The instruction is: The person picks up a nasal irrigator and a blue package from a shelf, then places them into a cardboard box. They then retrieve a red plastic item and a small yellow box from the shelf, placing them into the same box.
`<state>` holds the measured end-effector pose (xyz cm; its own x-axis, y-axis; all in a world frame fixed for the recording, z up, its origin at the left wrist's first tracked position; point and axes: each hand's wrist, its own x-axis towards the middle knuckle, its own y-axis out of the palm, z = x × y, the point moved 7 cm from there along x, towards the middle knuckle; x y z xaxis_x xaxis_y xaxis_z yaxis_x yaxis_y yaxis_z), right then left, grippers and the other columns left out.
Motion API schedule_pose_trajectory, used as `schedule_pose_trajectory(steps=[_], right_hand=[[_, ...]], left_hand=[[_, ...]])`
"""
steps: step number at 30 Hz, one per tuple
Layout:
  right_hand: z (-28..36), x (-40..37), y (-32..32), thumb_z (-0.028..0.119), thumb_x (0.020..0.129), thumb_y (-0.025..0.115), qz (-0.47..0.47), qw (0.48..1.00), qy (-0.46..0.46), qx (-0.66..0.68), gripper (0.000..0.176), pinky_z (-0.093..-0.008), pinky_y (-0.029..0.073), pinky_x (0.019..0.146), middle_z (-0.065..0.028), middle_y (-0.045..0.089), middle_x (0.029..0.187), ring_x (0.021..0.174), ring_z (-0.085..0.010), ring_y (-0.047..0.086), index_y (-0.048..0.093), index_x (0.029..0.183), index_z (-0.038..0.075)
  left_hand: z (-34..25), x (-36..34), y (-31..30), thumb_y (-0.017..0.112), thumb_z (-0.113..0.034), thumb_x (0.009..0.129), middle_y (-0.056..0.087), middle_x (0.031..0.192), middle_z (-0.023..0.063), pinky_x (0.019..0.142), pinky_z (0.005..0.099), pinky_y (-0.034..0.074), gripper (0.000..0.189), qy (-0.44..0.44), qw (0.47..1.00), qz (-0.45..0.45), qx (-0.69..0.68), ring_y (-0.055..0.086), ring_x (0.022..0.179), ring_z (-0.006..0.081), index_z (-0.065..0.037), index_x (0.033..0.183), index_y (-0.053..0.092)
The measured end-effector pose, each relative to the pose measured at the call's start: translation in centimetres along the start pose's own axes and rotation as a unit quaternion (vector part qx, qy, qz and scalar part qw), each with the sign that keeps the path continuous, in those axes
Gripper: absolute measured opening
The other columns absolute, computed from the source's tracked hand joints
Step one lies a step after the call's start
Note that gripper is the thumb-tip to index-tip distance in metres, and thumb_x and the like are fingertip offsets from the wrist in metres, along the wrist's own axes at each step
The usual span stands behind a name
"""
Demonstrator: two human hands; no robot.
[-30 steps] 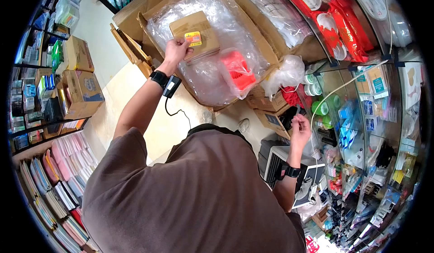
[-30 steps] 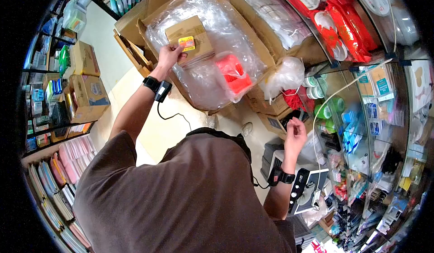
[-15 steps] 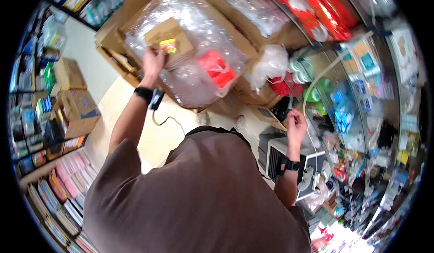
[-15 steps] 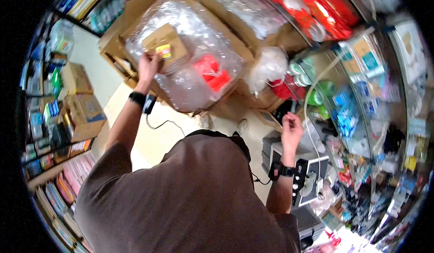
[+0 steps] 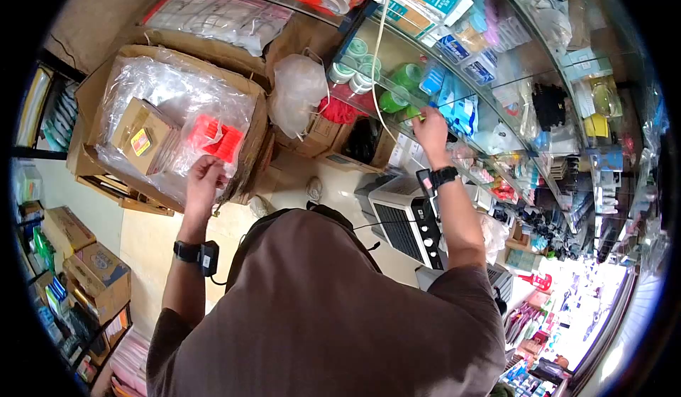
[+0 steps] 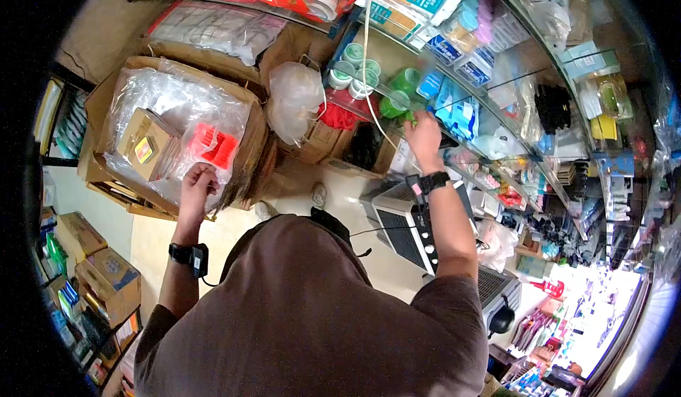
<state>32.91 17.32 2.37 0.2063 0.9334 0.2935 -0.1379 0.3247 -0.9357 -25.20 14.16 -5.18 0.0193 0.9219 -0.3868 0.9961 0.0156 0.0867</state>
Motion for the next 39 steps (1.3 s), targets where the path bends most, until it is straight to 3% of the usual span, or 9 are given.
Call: schedule_pose_trajectory(steps=[4, 10, 13, 16, 19, 29, 30, 34, 39], right_hand=[[-2.5, 5.1, 1.7, 0.018, 0.079, 0.074, 0.040, 0.992, -0.030, -0.113, 0.028, -0.0499, 0.057, 0.077, -0.0215, 0.069, 0.099, 0.087, -0.0412, 0.070, 0.067, 0.102, 0.003], [-4.4, 11.7, 4.2, 0.020, 0.080, 0.074, 0.122, 0.973, -0.035, -0.191, 0.029, -0.0501, 0.057, 0.083, -0.0216, 0.071, 0.107, 0.095, -0.0412, 0.070, 0.068, 0.105, 0.006], [-6.4, 13.0, 6.0, 0.023, 0.079, 0.078, 0.106, 0.967, -0.093, -0.211, 0.035, -0.0478, 0.055, 0.090, -0.0178, 0.071, 0.108, 0.103, -0.0371, 0.068, 0.067, 0.108, 0.007], [-7.0, 13.8, 6.6, 0.028, 0.078, 0.084, 0.174, 0.952, -0.013, -0.251, 0.053, -0.0460, 0.057, 0.090, -0.0182, 0.069, 0.116, 0.109, -0.0369, 0.068, 0.059, 0.120, 0.008], [-7.1, 14.2, 7.1, 0.028, 0.077, 0.086, 0.170, 0.946, -0.008, -0.278, 0.062, -0.0475, 0.058, 0.089, -0.0184, 0.064, 0.123, 0.110, -0.0382, 0.067, 0.053, 0.126, 0.009], [-10.3, 15.9, 9.9, 0.018, 0.086, 0.073, 0.170, 0.936, -0.020, -0.307, 0.043, -0.0465, 0.058, 0.090, -0.0149, 0.065, 0.124, 0.111, -0.0357, 0.067, 0.054, 0.124, 0.009], [-6.8, 14.5, 7.6, 0.010, 0.096, 0.055, 0.171, 0.927, -0.044, -0.332, 0.024, -0.0463, 0.059, 0.085, -0.0152, 0.070, 0.116, 0.105, -0.0347, 0.070, 0.060, 0.119, 0.007], [-7.3, 14.6, 8.0, 0.012, 0.094, 0.057, 0.124, 0.935, -0.060, -0.327, 0.021, -0.0464, 0.060, 0.083, -0.0132, 0.071, 0.114, 0.099, -0.0363, 0.072, 0.063, 0.114, 0.008], [-7.8, 13.8, 8.5, 0.015, 0.090, 0.064, 0.178, 0.924, -0.059, -0.334, 0.019, -0.0490, 0.058, 0.086, -0.0159, 0.069, 0.113, 0.110, -0.0355, 0.067, 0.066, 0.108, 0.008]], left_hand=[[0.9, -1.0, 4.1, 0.062, -0.015, 0.098, 0.064, 0.079, 0.0002, 0.057, 0.0233, 0.047, 0.009, -0.037, 0.999, 0.034, -0.015, 0.060, 0.066, 0.0086, -0.006, 0.096, 0.064], [0.0, -3.0, 6.2, 0.063, -0.015, 0.097, 0.065, 0.084, 0.0012, 0.060, 0.0236, 0.050, 0.011, -0.033, 0.999, 0.005, 0.001, 0.061, 0.069, 0.0089, -0.005, 0.101, 0.065], [0.3, -4.0, 5.9, 0.063, -0.014, 0.097, 0.065, 0.085, 0.0015, 0.062, 0.0239, 0.051, 0.012, -0.033, 0.999, -0.018, -0.012, 0.061, 0.070, 0.0096, -0.004, 0.102, 0.064], [0.7, -4.8, 5.5, 0.062, -0.011, 0.096, 0.064, 0.083, 0.0022, 0.062, 0.0239, 0.050, 0.010, -0.022, 0.999, -0.042, -0.006, 0.061, 0.070, 0.0096, -0.002, 0.099, 0.064], [1.6, -5.4, 5.3, 0.061, -0.011, 0.095, 0.064, 0.083, 0.0028, 0.063, 0.0246, 0.051, 0.010, -0.014, 0.998, -0.059, -0.012, 0.061, 0.070, 0.0102, -0.001, 0.098, 0.064], [2.7, -6.8, 5.2, 0.062, -0.014, 0.096, 0.064, 0.080, 0.0018, 0.060, 0.0251, 0.048, 0.011, -0.033, 0.995, -0.086, -0.036, 0.061, 0.068, 0.0098, -0.003, 0.098, 0.063], [2.8, -6.9, 5.1, 0.063, -0.014, 0.096, 0.064, 0.079, 0.0018, 0.060, 0.0253, 0.048, 0.011, -0.035, 0.995, -0.089, -0.040, 0.061, 0.068, 0.0099, -0.003, 0.098, 0.063], [3.0, -7.0, 4.5, 0.064, -0.016, 0.096, 0.064, 0.079, 0.0019, 0.061, 0.0257, 0.049, 0.013, -0.036, 0.993, -0.100, -0.044, 0.061, 0.068, 0.0104, -0.003, 0.098, 0.063], [3.0, -7.0, 3.9, 0.063, -0.015, 0.097, 0.064, 0.081, 0.0022, 0.061, 0.0254, 0.049, 0.013, -0.041, 0.993, -0.100, -0.043, 0.061, 0.069, 0.0106, -0.002, 0.098, 0.063]])
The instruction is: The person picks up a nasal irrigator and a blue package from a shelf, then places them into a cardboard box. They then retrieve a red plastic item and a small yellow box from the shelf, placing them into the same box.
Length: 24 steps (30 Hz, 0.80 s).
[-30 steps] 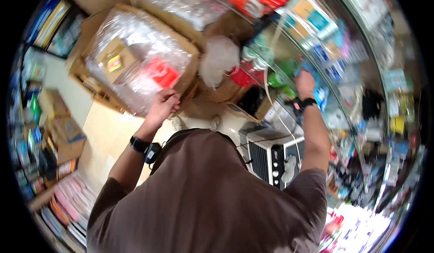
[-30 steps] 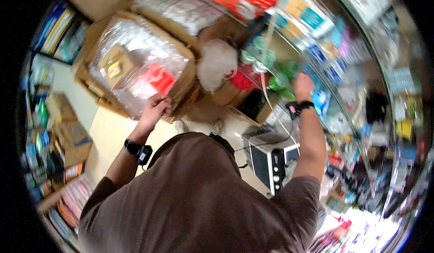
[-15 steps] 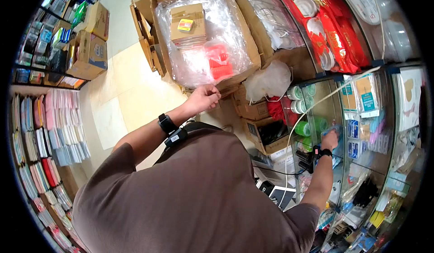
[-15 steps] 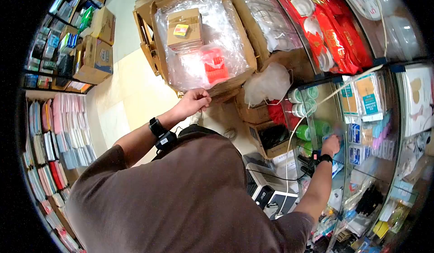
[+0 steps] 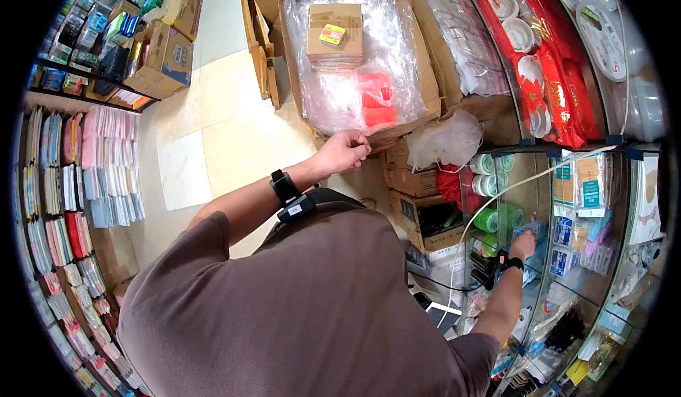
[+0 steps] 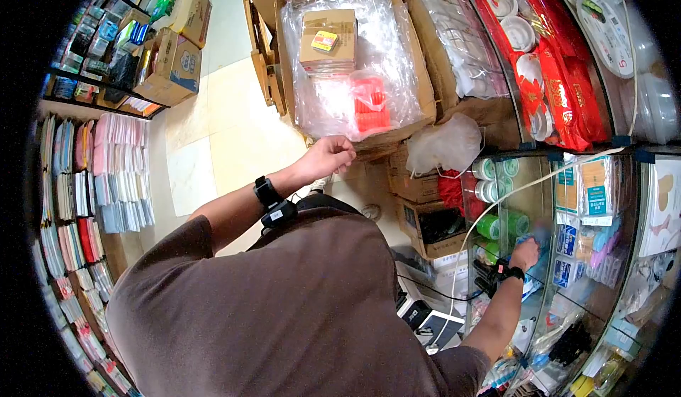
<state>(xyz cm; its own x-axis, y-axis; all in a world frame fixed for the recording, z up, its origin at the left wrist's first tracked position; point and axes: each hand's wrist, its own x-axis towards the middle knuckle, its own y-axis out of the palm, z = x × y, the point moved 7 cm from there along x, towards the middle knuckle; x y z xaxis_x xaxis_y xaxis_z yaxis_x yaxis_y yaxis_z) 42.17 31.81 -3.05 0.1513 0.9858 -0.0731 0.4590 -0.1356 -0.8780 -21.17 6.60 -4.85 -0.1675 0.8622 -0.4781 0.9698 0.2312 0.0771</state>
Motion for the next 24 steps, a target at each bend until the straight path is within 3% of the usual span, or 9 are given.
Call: schedule_pose_trajectory(steps=[4, 5, 8, 9, 12, 13, 16, 20, 24], right_hand=[[0.3, -2.2, -2.7, 0.022, 0.087, 0.074, -0.067, 0.997, -0.040, 0.012, 0.023, -0.0486, 0.057, 0.084, -0.0172, 0.069, 0.110, 0.100, -0.0378, 0.069, 0.068, 0.102, 0.005], [-0.6, -2.3, -2.1, 0.025, 0.085, 0.077, -0.152, 0.984, -0.088, 0.022, 0.029, -0.0504, 0.055, 0.081, -0.0185, 0.068, 0.107, 0.095, -0.0392, 0.068, 0.067, 0.103, 0.004], [-0.4, -6.1, -6.7, 0.022, 0.081, 0.079, -0.116, 0.987, -0.013, 0.114, 0.027, -0.0516, 0.054, 0.079, -0.0181, 0.067, 0.110, 0.099, -0.0402, 0.066, 0.068, 0.100, 0.006], [-0.1, -7.4, -8.1, 0.022, 0.080, 0.083, -0.187, 0.973, -0.040, 0.132, 0.030, -0.0454, 0.053, 0.069, -0.0176, 0.070, 0.098, 0.080, -0.0334, 0.069, 0.068, 0.095, 0.001], [-0.4, -9.4, -8.4, 0.021, 0.080, 0.085, -0.103, 0.925, -0.006, 0.366, 0.031, -0.0361, 0.048, 0.061, -0.0100, 0.068, 0.080, 0.065, -0.0216, 0.062, 0.069, 0.090, -0.003], [-0.2, -9.3, -6.9, 0.017, 0.082, 0.084, -0.092, 0.876, 0.002, 0.474, 0.026, -0.0270, 0.040, 0.056, -0.0011, 0.060, 0.068, 0.061, -0.0116, 0.053, 0.069, 0.087, -0.003], [5.3, -12.5, -8.4, 0.013, 0.083, 0.084, 0.037, 0.731, 0.028, 0.680, 0.020, -0.0242, 0.037, 0.054, 0.0003, 0.061, 0.070, 0.060, -0.0090, 0.052, 0.070, 0.087, 0.000], [15.9, -17.2, -15.6, 0.010, 0.087, 0.080, 0.159, 0.641, -0.053, 0.749, 0.013, -0.0222, 0.033, 0.053, 0.0019, 0.061, 0.073, 0.060, -0.0049, 0.049, 0.071, 0.093, 0.002], [23.6, -19.8, -19.8, 0.008, 0.089, 0.076, 0.212, 0.619, -0.126, 0.746, 0.010, -0.0218, 0.033, 0.053, 0.0022, 0.062, 0.074, 0.061, -0.0049, 0.049, 0.072, 0.094, 0.001]], left_hand=[[-0.6, 0.1, -1.3, 0.062, -0.014, 0.097, 0.064, 0.083, 0.0024, 0.062, 0.0253, 0.049, 0.012, 0.005, 1.000, -0.005, 0.008, 0.061, 0.070, 0.0110, -0.002, 0.099, 0.063], [-0.8, 0.2, -1.6, 0.062, -0.013, 0.097, 0.064, 0.083, 0.0025, 0.062, 0.0253, 0.049, 0.012, 0.003, 1.000, -0.006, 0.014, 0.061, 0.070, 0.0111, -0.002, 0.099, 0.063], [-0.3, 1.0, -2.6, 0.061, -0.013, 0.097, 0.064, 0.084, 0.0033, 0.063, 0.0255, 0.050, 0.012, 0.012, 1.000, -0.003, 0.004, 0.062, 0.071, 0.0111, -0.002, 0.100, 0.063], [-0.2, 1.3, -2.8, 0.060, -0.013, 0.097, 0.064, 0.084, 0.0034, 0.064, 0.0256, 0.050, 0.012, 0.010, 1.000, 0.000, -0.001, 0.062, 0.071, 0.0112, -0.002, 0.101, 0.063], [-0.4, 2.1, -2.8, 0.060, -0.014, 0.097, 0.065, 0.085, 0.0032, 0.065, 0.0256, 0.051, 0.014, -0.005, 1.000, 0.016, -0.012, 0.063, 0.072, 0.0114, -0.002, 0.102, 0.065], [-0.8, 2.2, -2.6, 0.060, -0.015, 0.097, 0.065, 0.085, 0.0029, 0.065, 0.0256, 0.051, 0.014, -0.018, 0.999, 0.024, -0.014, 0.063, 0.072, 0.0114, -0.003, 0.103, 0.065], [-1.5, 3.1, -1.7, 0.060, -0.016, 0.097, 0.065, 0.085, 0.0018, 0.065, 0.0250, 0.051, 0.015, -0.031, 0.998, 0.059, -0.009, 0.063, 0.072, 0.0112, -0.004, 0.103, 0.066], [-3.3, 3.9, 0.0, 0.061, -0.017, 0.098, 0.066, 0.084, 0.0013, 0.064, 0.0236, 0.050, 0.015, -0.026, 0.992, 0.122, -0.003, 0.063, 0.070, 0.0106, -0.005, 0.103, 0.068], [-4.3, 4.7, 1.4, 0.059, -0.019, 0.100, 0.067, 0.086, 0.0012, 0.063, 0.0230, 0.049, 0.018, 0.001, 0.979, 0.200, -0.044, 0.064, 0.070, 0.0100, -0.005, 0.105, 0.069]])
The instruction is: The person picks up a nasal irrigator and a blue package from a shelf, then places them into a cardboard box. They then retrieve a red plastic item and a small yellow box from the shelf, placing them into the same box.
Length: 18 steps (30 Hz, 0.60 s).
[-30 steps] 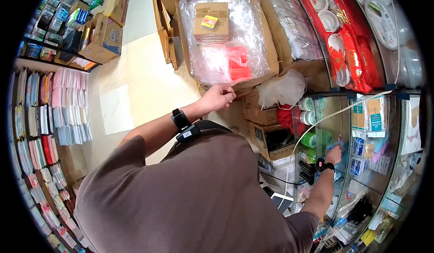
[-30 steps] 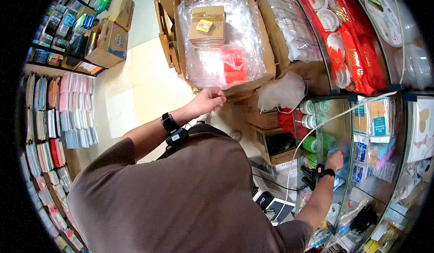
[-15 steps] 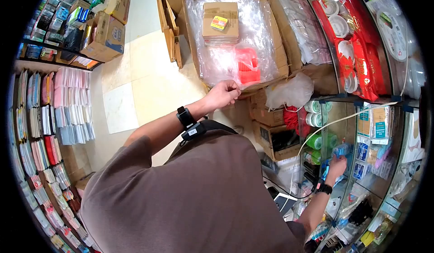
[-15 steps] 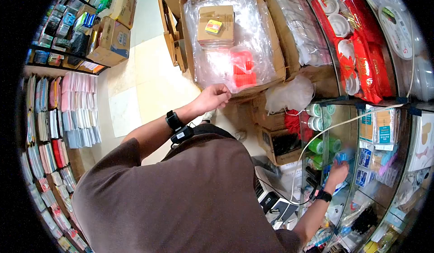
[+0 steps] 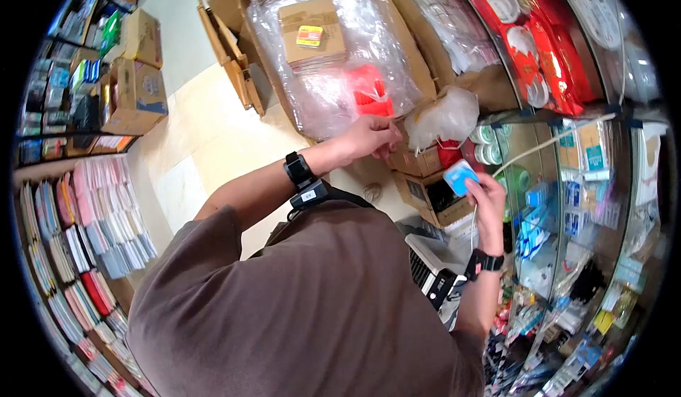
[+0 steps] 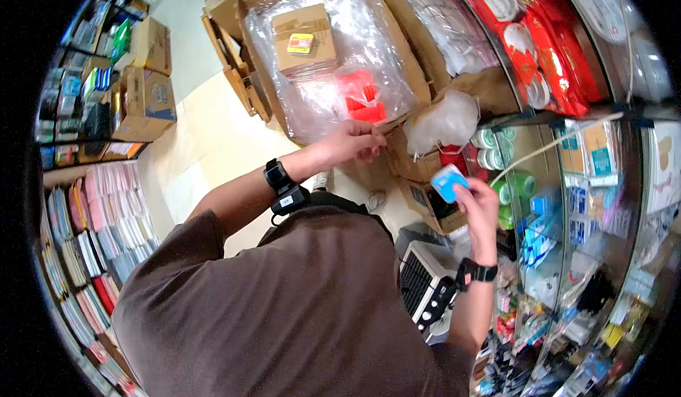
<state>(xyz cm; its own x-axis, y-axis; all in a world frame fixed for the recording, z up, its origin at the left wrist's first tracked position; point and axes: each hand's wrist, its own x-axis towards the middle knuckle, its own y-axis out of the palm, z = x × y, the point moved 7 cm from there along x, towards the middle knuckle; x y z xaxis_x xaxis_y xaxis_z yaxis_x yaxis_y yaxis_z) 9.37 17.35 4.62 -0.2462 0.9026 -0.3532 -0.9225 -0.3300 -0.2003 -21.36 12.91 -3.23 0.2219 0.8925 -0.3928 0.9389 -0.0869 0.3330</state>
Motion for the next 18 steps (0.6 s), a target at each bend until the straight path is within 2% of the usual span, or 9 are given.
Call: schedule_pose_trajectory(steps=[4, 7, 10, 18], right_hand=[[2.3, 1.2, 5.1, 0.010, 0.093, 0.070, 0.062, 0.998, -0.017, 0.002, 0.011, -0.0215, 0.034, 0.053, 0.0024, 0.061, 0.073, 0.060, -0.0048, 0.049, 0.071, 0.096, 0.000], [3.2, 1.8, 8.1, 0.012, 0.094, 0.069, 0.089, 0.993, -0.004, 0.077, 0.013, -0.0215, 0.034, 0.053, 0.0027, 0.060, 0.072, 0.059, -0.0044, 0.049, 0.071, 0.098, 0.000], [3.1, 2.5, 10.3, 0.015, 0.095, 0.068, 0.112, 0.990, 0.011, 0.091, 0.015, -0.0207, 0.034, 0.052, 0.0027, 0.061, 0.072, 0.059, -0.0039, 0.049, 0.071, 0.098, 0.001], [4.6, 2.5, 16.7, 0.017, 0.098, 0.064, 0.156, 0.979, 0.016, 0.133, 0.016, -0.0190, 0.036, 0.055, 0.0035, 0.062, 0.074, 0.061, -0.0034, 0.051, 0.071, 0.099, 0.002]], left_hand=[[-2.6, -1.2, 1.3, 0.056, -0.025, 0.103, 0.069, 0.094, 0.0008, 0.068, 0.0220, 0.049, 0.028, 0.004, 0.998, 0.060, 0.014, 0.064, 0.075, 0.0092, -0.004, 0.115, 0.070], [-3.6, -2.3, 1.2, 0.053, -0.029, 0.106, 0.068, 0.098, 0.0002, 0.072, 0.0216, 0.049, 0.034, -0.018, 0.996, 0.090, -0.014, 0.063, 0.081, 0.0084, -0.003, 0.120, 0.069], [-4.1, -3.3, 0.6, 0.054, -0.031, 0.106, 0.068, 0.097, 0.0004, 0.072, 0.0224, 0.049, 0.034, -0.007, 0.993, 0.118, -0.019, 0.064, 0.081, 0.0089, -0.003, 0.117, 0.069], [-3.6, -5.1, -2.3, 0.053, -0.034, 0.106, 0.071, 0.089, 0.0038, 0.067, 0.0248, 0.050, 0.032, -0.033, 0.993, 0.107, -0.020, 0.068, 0.076, 0.0114, -0.006, 0.106, 0.069]])
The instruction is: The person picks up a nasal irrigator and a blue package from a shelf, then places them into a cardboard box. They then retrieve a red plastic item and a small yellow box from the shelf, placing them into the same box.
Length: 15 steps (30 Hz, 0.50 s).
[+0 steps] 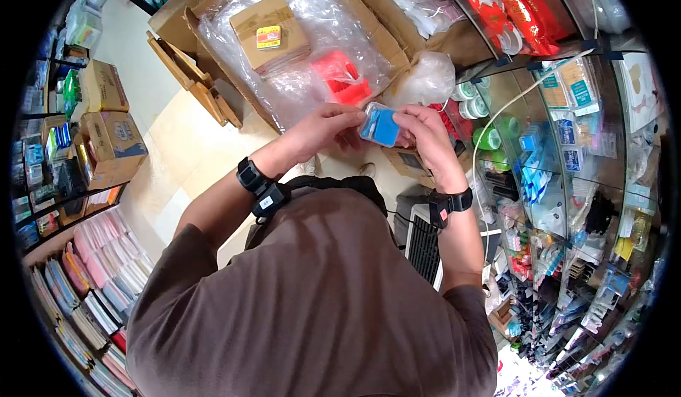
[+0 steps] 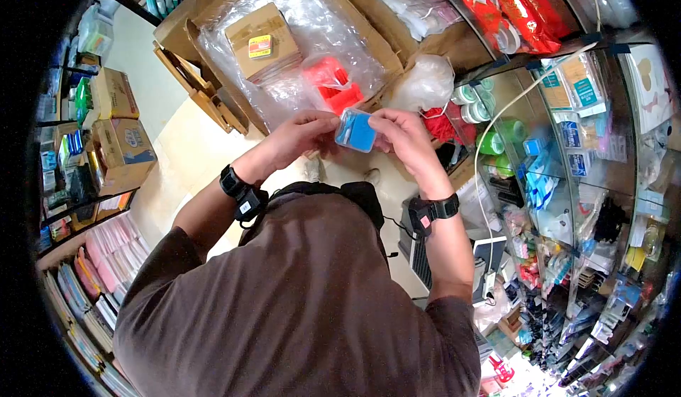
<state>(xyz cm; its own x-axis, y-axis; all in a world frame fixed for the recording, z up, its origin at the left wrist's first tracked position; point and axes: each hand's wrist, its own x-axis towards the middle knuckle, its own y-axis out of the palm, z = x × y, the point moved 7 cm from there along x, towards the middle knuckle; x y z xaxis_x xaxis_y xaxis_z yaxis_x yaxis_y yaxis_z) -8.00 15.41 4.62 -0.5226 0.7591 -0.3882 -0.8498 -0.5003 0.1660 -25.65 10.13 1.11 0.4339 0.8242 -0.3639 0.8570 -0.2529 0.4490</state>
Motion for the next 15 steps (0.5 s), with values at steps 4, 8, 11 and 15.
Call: schedule_pose_trajectory(steps=[4, 8, 11, 15], right_hand=[[-0.4, 0.8, 1.6, 0.018, 0.100, 0.064, 0.004, 1.000, -0.003, -0.004, 0.016, -0.0187, 0.037, 0.056, 0.0036, 0.062, 0.074, 0.061, -0.0036, 0.051, 0.071, 0.100, 0.004], [-0.5, 1.4, 2.9, 0.018, 0.101, 0.064, 0.016, 0.999, 0.000, -0.032, 0.019, -0.0190, 0.039, 0.055, 0.0034, 0.062, 0.073, 0.061, -0.0038, 0.053, 0.070, 0.109, 0.003], [-0.1, 1.6, 4.2, 0.017, 0.102, 0.064, 0.021, 0.998, -0.006, -0.060, 0.022, -0.0202, 0.043, 0.055, 0.0019, 0.065, 0.077, 0.065, -0.0041, 0.058, 0.069, 0.117, 0.003], [0.4, 1.8, 5.1, 0.011, 0.101, 0.063, 0.025, 0.989, -0.053, -0.139, 0.028, -0.0221, 0.052, 0.065, -0.0024, 0.071, 0.092, 0.076, -0.0072, 0.066, 0.065, 0.126, 0.001]], left_hand=[[-0.3, -1.2, -0.9, 0.049, -0.038, 0.107, 0.073, 0.088, 0.0072, 0.066, 0.0257, 0.051, 0.037, -0.011, 1.000, 0.026, -0.011, 0.069, 0.074, 0.0136, -0.006, 0.110, 0.068], [-1.2, -2.6, -1.5, 0.046, -0.037, 0.109, 0.073, 0.089, 0.0125, 0.061, 0.0267, 0.046, 0.039, -0.042, 0.997, 0.002, -0.057, 0.066, 0.069, 0.0157, -0.004, 0.109, 0.065], [-0.7, -2.6, -2.7, 0.045, -0.038, 0.109, 0.072, 0.091, 0.0127, 0.061, 0.0270, 0.046, 0.040, -0.050, 0.995, 0.000, -0.088, 0.066, 0.071, 0.0162, -0.003, 0.112, 0.065], [-0.2, -2.3, -3.8, 0.052, -0.037, 0.107, 0.072, 0.095, 0.0122, 0.061, 0.0271, 0.046, 0.041, -0.036, 0.995, 0.000, -0.090, 0.066, 0.075, 0.0150, 0.000, 0.120, 0.063]])
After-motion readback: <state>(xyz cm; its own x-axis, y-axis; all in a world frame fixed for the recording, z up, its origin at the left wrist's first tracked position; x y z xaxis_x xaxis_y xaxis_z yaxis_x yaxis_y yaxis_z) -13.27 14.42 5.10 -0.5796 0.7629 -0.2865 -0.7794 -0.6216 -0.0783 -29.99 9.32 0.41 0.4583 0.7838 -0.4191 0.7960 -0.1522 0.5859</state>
